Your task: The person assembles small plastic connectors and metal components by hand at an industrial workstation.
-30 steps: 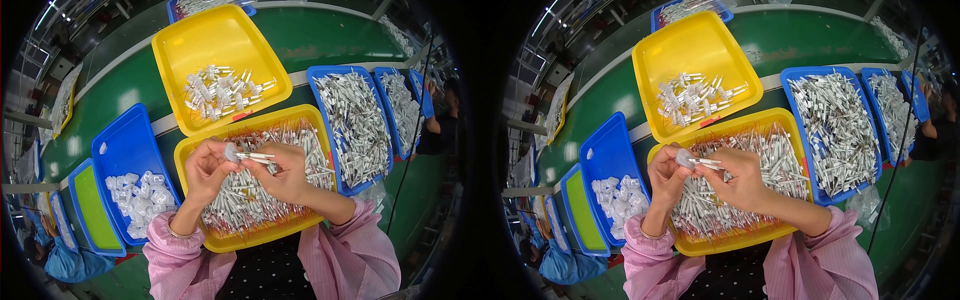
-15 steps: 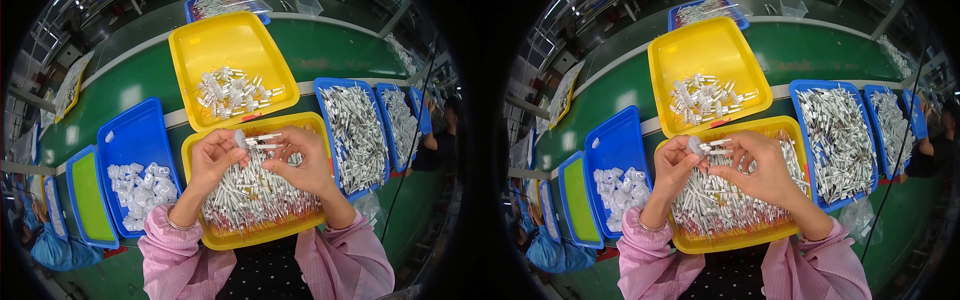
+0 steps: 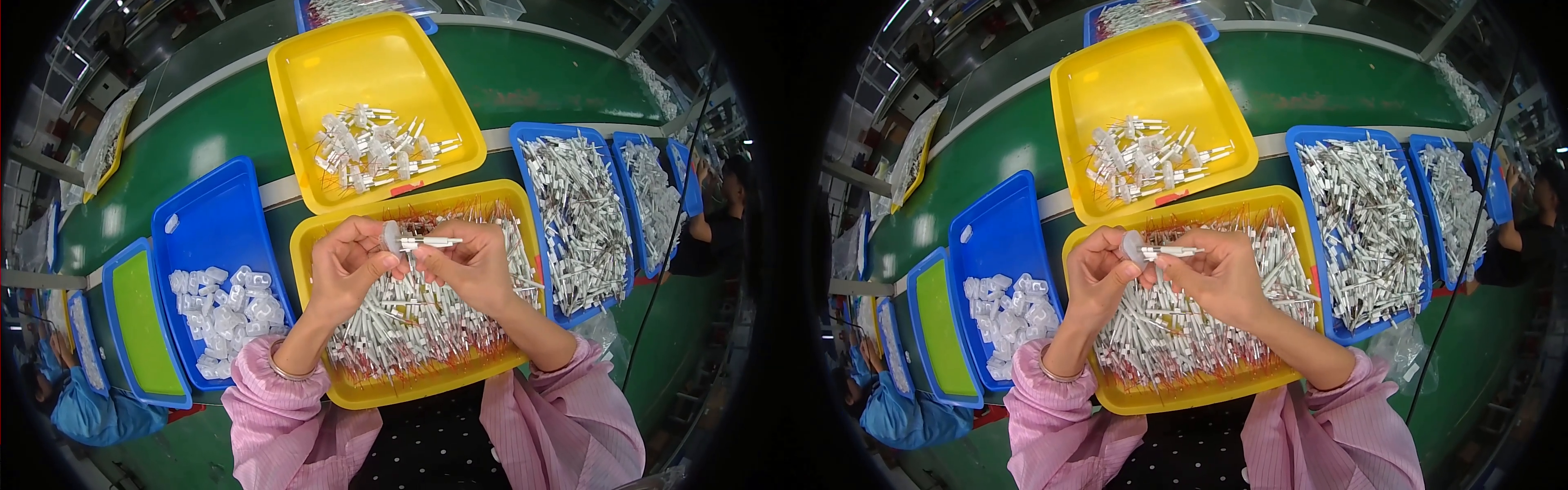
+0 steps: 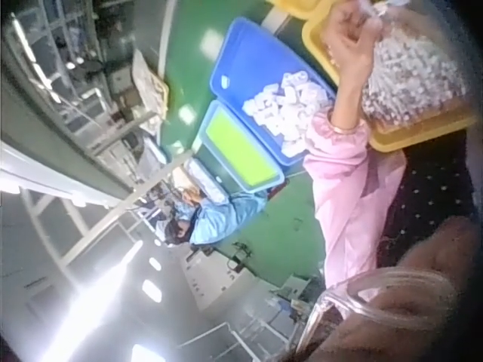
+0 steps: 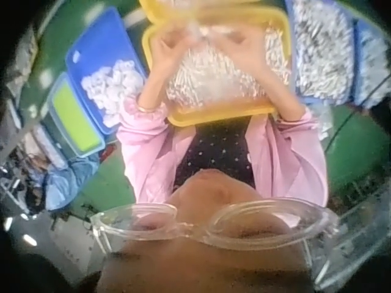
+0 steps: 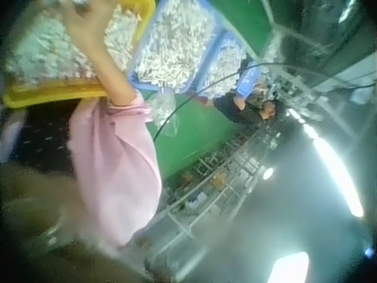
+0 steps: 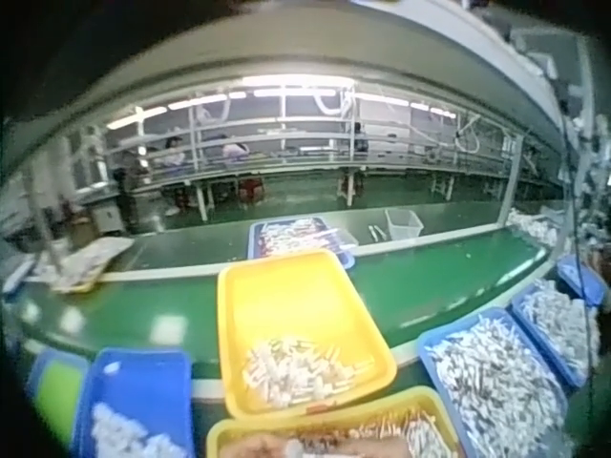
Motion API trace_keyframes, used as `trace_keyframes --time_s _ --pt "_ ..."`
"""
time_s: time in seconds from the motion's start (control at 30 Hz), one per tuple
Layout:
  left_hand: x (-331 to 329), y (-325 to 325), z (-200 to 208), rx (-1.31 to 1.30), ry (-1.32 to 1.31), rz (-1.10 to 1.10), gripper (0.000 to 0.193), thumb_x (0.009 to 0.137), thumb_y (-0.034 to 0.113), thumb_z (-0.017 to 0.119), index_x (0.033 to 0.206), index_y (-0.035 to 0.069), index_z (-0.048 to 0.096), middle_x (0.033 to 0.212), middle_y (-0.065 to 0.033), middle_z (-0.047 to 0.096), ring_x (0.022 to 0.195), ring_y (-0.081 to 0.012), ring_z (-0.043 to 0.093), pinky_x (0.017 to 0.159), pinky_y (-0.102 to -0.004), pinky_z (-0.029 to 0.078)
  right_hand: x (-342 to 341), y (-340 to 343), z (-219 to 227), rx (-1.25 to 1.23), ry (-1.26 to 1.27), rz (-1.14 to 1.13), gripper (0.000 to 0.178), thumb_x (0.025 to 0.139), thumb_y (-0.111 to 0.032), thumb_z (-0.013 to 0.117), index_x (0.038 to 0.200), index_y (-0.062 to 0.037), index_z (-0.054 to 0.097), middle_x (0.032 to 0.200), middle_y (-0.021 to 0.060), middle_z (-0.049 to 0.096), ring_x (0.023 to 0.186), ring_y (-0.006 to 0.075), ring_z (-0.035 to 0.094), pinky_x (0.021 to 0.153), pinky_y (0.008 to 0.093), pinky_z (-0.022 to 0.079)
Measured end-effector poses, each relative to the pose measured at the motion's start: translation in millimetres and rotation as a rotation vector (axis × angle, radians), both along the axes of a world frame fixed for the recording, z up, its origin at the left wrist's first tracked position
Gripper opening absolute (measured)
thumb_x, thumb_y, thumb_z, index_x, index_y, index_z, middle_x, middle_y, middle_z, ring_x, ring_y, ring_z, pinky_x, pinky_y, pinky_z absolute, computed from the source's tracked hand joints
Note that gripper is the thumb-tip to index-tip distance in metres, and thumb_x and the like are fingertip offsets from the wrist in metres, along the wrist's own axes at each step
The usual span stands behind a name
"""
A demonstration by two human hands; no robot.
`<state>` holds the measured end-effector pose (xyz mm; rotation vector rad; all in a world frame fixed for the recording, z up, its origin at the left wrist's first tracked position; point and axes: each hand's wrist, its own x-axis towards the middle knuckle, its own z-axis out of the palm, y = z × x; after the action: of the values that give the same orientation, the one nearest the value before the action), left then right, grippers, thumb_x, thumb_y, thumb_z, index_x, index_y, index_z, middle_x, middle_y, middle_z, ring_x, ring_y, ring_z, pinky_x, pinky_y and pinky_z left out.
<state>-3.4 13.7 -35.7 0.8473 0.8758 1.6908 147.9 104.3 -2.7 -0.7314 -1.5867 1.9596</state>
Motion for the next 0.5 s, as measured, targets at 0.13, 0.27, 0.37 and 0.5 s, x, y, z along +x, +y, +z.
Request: trace_keyframes --time_s 0.13,0.27,0.37,0.5 --pt "5 0 -1 -0.045 0.098 0.077 0.022 0.081 -0.003 0.060 0.100 -0.006 0.049 0.085 -0.0147 0.061 0.073 -0.0164 0.060 0.064 -0.0272 0.051 -4 -5 -11 0.165 0.025 -0.069 0.006 0.080 -0.001 0.062 0.083 0.0038 0.063 0.069 0.0054 0.062 0.056 0.0067 0.056 0.048 0.0198 0.046" --pt "3 1 0 -0.003 0.054 0.075 0.023 0.081 -0.002 0.060 0.100 -0.006 0.049 0.085 -0.0144 0.061 0.073 -0.0163 0.061 0.066 -0.0270 0.051 -3 -4 -10 0.384 0.024 -0.057 0.006 0.080 -0.001 0.062 0.082 0.0043 0.063 0.069 0.0064 0.062 0.058 0.0074 0.057 0.049 0.0204 0.047" --pt "-6 2 1 -0.010 0.026 -0.044 0.023 0.081 -0.002 0.060 0.101 -0.006 0.050 0.085 -0.0143 0.062 0.073 -0.0165 0.061 0.065 -0.0271 0.051 -1 0 -4 0.084 0.050 0.012 0.005 0.081 -0.001 0.061 0.079 0.0042 0.061 0.069 0.0068 0.061 0.057 0.0078 0.057 0.048 0.0201 0.046" --pt "-6 1 0 -0.016 0.043 -0.037 0.024 0.080 -0.002 0.060 0.101 -0.007 0.050 0.085 -0.0145 0.062 0.073 -0.0169 0.061 0.065 -0.0269 0.051 -3 0 -4 0.009 0.028 0.024 0.008 0.082 -0.001 0.060 0.076 0.0040 0.060 0.069 0.0073 0.061 0.055 0.0081 0.057 0.047 0.0204 0.045"
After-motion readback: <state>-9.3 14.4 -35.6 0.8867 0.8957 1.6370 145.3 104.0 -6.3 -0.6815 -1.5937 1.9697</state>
